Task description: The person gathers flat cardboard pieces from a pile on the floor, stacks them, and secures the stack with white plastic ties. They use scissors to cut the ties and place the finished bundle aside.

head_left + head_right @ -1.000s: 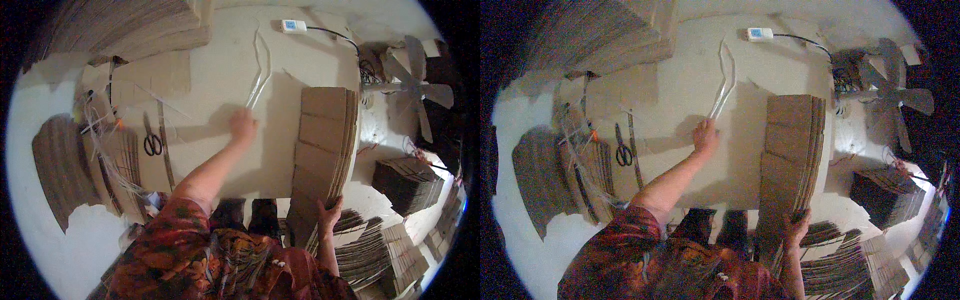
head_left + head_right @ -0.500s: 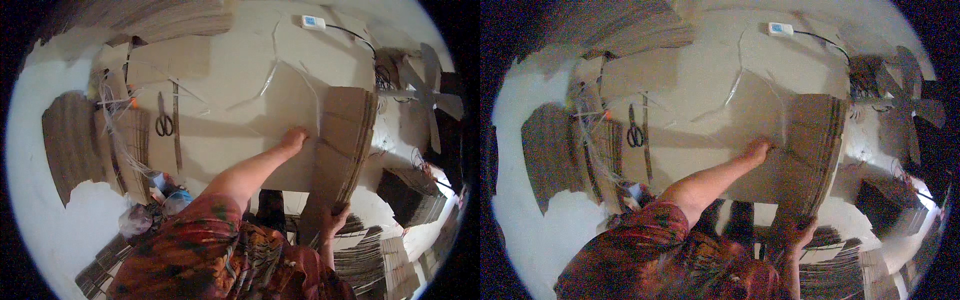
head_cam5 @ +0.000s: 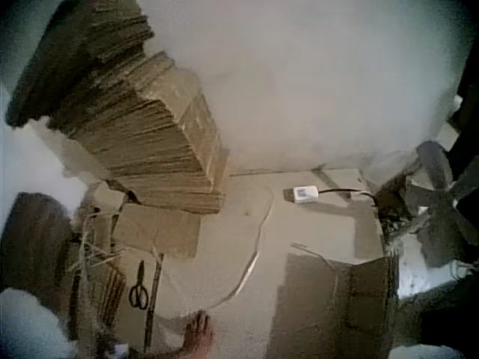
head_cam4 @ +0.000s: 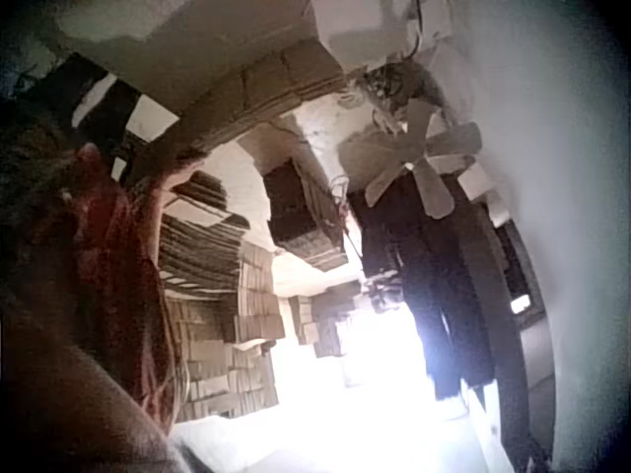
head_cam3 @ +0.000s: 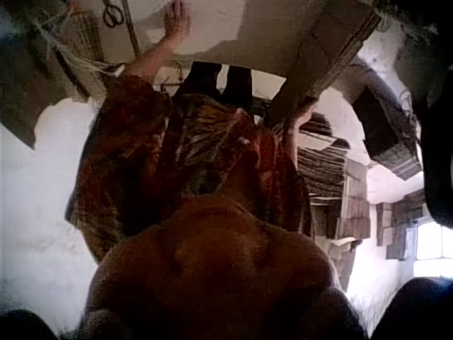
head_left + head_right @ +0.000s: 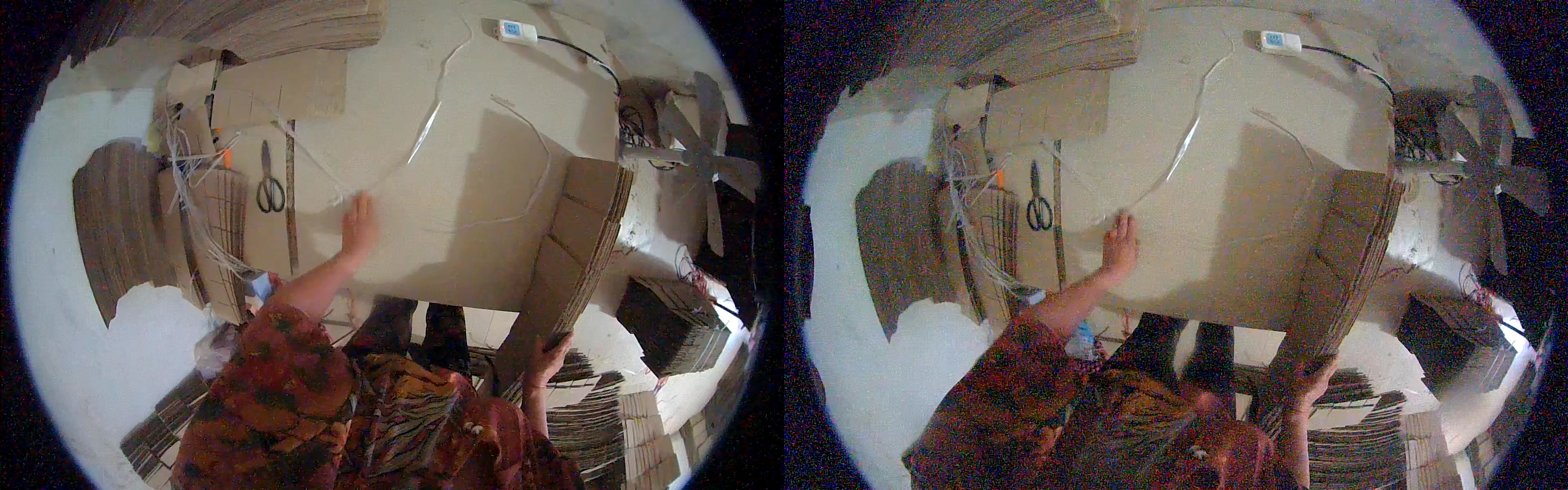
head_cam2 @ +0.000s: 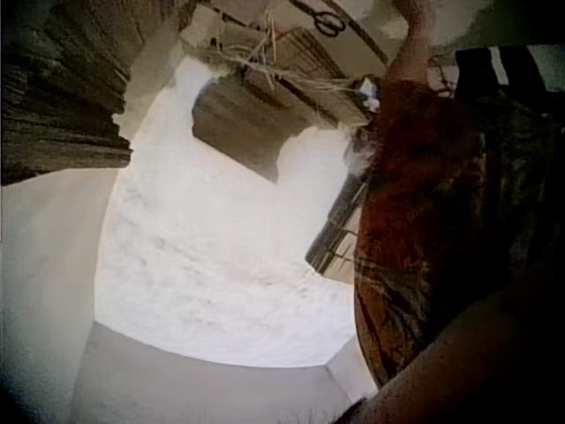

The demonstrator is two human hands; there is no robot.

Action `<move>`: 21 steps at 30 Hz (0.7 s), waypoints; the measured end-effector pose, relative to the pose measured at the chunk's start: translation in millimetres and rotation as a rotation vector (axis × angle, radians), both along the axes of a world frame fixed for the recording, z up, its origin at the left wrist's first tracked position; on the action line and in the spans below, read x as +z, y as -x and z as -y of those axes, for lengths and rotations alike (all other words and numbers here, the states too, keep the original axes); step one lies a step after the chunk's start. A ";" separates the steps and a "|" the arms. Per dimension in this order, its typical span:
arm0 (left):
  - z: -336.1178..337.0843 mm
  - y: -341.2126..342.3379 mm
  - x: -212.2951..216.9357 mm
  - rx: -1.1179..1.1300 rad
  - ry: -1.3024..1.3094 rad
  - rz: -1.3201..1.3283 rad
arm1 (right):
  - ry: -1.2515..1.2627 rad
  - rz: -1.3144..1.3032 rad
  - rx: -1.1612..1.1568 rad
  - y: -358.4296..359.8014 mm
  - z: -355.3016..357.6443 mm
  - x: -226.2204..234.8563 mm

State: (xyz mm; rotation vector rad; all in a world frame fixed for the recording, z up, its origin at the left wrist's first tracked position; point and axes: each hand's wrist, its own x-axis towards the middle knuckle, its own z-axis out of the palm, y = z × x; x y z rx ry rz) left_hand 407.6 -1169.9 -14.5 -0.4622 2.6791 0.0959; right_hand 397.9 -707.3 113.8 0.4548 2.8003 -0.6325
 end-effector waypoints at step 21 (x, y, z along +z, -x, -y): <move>-112.1 218.9 13.6 0.087 -0.534 -0.108 | 0.081 0.054 -0.034 3.6 -7.0 0.6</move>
